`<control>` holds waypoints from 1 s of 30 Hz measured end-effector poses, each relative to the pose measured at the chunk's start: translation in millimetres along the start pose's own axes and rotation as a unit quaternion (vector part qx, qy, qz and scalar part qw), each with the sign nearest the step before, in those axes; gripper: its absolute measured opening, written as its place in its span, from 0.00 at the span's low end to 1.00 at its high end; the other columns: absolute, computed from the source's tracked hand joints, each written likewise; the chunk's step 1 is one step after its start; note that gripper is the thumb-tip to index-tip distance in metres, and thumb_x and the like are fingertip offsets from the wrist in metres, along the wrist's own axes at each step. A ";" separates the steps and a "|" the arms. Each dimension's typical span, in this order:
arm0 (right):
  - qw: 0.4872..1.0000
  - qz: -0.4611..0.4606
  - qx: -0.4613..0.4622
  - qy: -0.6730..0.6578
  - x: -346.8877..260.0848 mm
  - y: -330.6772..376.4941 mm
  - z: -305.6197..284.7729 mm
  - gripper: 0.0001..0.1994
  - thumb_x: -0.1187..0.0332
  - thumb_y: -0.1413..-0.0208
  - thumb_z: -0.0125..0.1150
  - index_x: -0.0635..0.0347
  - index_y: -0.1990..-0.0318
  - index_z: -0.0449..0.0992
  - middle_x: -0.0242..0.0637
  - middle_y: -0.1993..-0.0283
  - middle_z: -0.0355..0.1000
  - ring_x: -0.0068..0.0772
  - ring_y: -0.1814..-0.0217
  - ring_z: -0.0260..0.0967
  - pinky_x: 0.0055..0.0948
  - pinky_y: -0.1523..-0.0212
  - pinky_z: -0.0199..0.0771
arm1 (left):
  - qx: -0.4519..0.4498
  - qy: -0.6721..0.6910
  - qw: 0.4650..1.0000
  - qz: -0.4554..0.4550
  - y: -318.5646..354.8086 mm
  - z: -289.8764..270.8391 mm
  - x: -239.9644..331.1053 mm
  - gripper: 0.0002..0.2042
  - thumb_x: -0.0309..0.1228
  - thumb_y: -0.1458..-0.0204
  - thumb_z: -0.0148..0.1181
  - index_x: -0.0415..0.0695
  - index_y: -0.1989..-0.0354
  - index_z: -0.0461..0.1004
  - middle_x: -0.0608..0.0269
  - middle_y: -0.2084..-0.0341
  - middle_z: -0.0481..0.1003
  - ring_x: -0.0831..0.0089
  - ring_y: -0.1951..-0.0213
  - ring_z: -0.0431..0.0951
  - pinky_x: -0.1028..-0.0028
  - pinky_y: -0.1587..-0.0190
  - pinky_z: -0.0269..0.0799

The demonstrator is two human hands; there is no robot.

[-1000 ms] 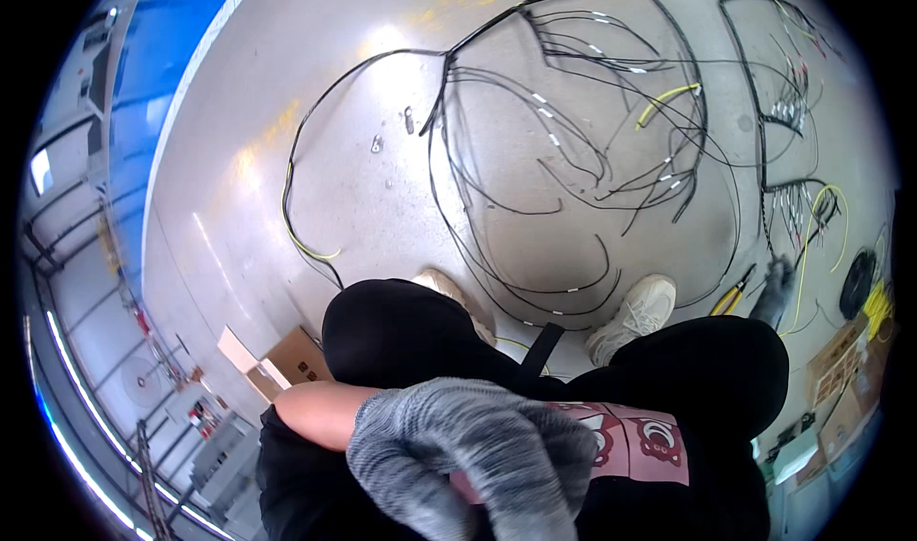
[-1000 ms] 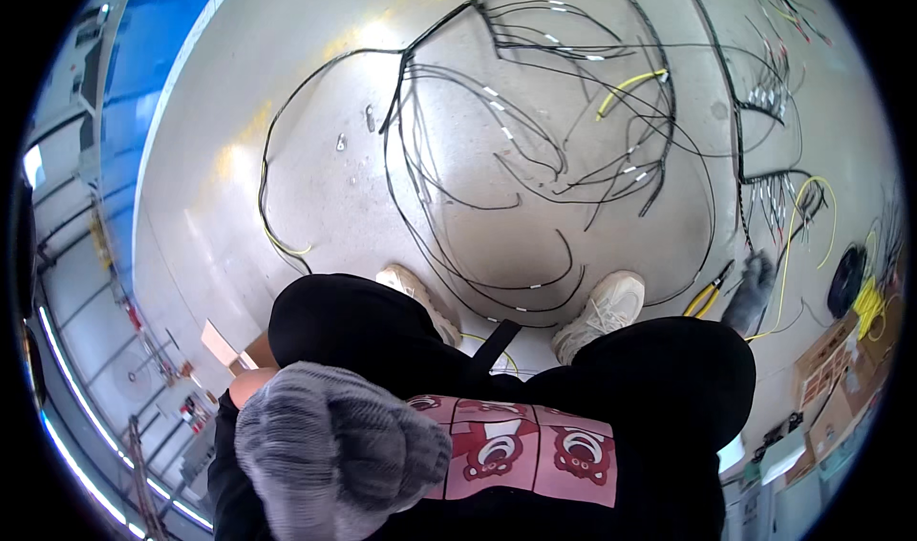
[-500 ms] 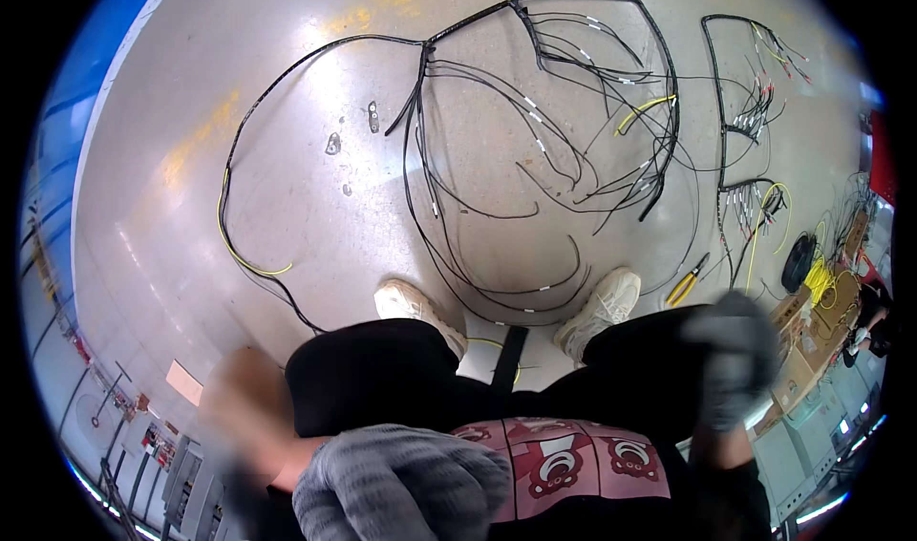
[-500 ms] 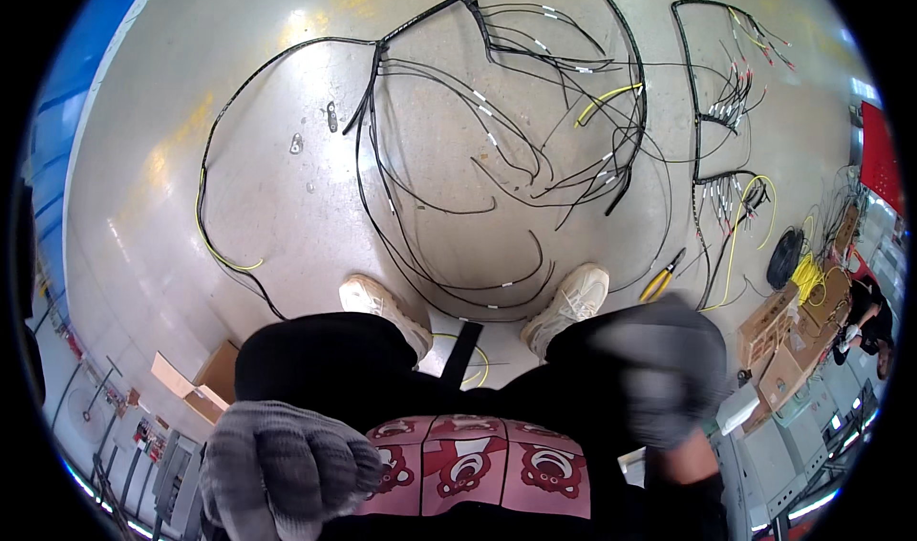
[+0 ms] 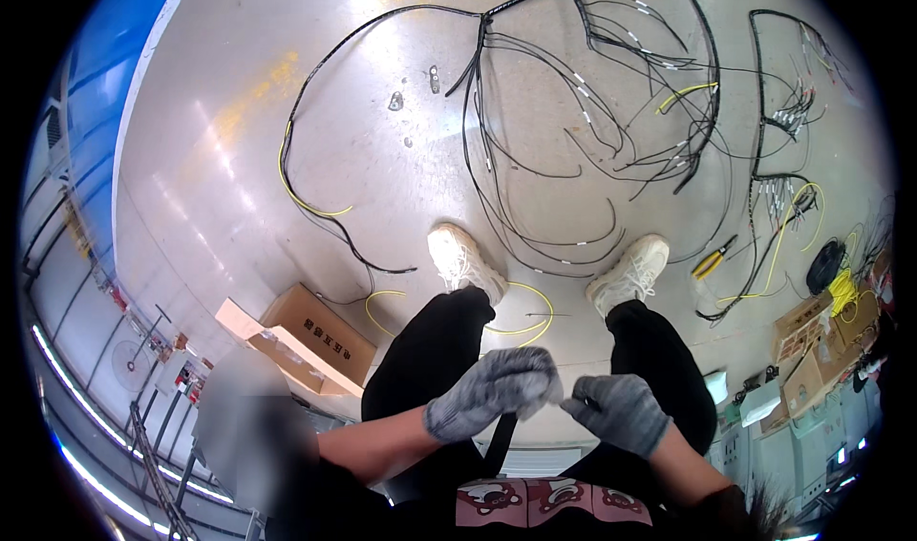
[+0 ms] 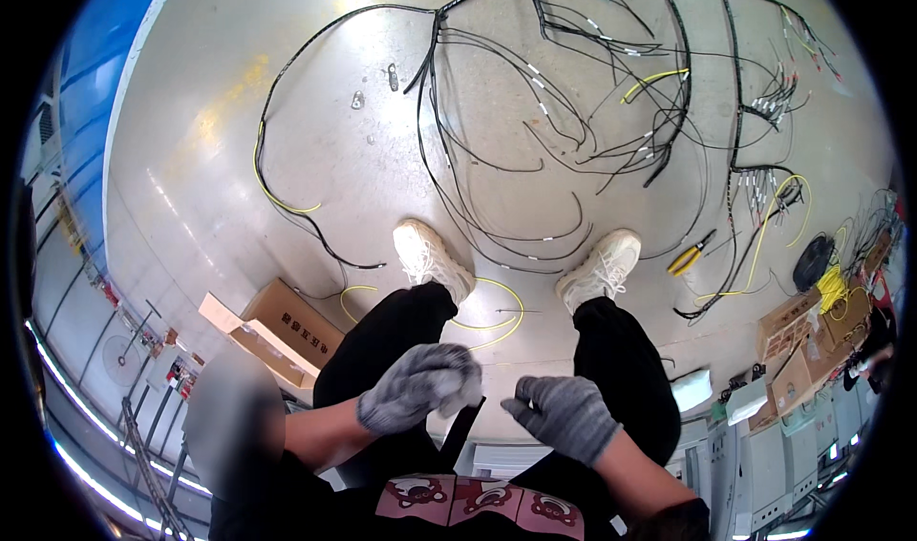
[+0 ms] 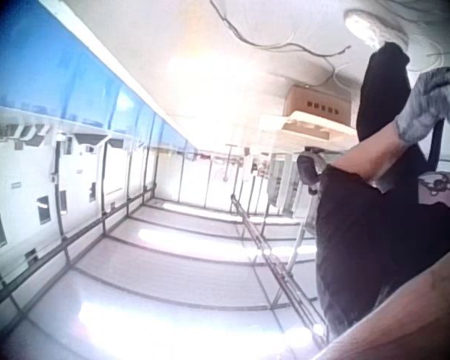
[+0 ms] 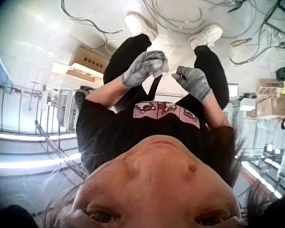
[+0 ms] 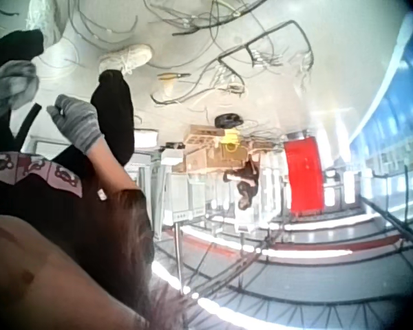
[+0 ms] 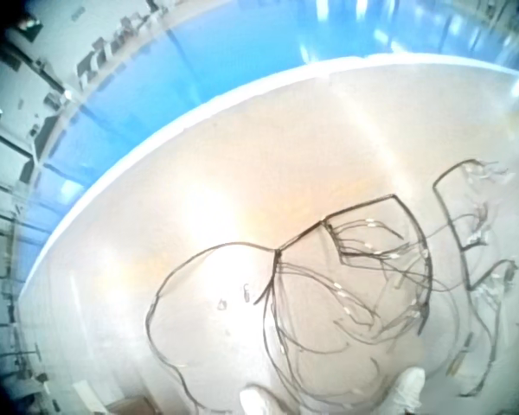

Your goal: The person organizes a bundle of black and yellow wires on the floor, separating and arranging them into neat groups. They then move to a workbench area and continue sorting wires into boxes and containers.

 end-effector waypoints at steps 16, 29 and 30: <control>0.973 0.049 0.222 0.045 21.7 156.3 115.7 0.11 0.59 0.47 0.56 0.57 0.69 0.74 0.47 0.73 0.73 0.50 0.69 0.71 0.41 0.68 0.71 | 0.421 -0.402 0.812 0.046 234.4 34.9 -97.5 0.12 0.34 0.46 0.50 0.41 0.59 0.71 0.52 0.63 0.75 0.55 0.59 0.74 0.65 0.54 0.68; 0.899 0.274 0.309 -0.144 -19.0 367.1 138.3 0.16 0.57 0.48 0.54 0.61 0.62 0.74 0.46 0.68 0.75 0.45 0.64 0.73 0.38 0.60 0.72 | 0.288 -0.599 0.735 -0.133 378.1 -130.4 -296.3 0.16 0.42 0.48 0.51 0.44 0.58 0.73 0.51 0.65 0.76 0.62 0.59 0.77 0.65 0.56 0.70; 0.878 0.290 0.301 -0.235 -34.0 372.4 154.1 0.16 0.58 0.48 0.54 0.62 0.62 0.74 0.46 0.69 0.75 0.44 0.65 0.74 0.38 0.61 0.72 | 0.287 -0.620 0.714 -0.151 379.5 -132.0 -263.5 0.16 0.41 0.48 0.52 0.44 0.58 0.73 0.51 0.64 0.76 0.63 0.58 0.77 0.66 0.56 0.70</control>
Point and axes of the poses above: each hand's wrist, its own y-axis away from the middle knuckle, its own z-axis out of the palm, x = y × z, the point moved 2 cm from there along -y, towards the middle knuckle
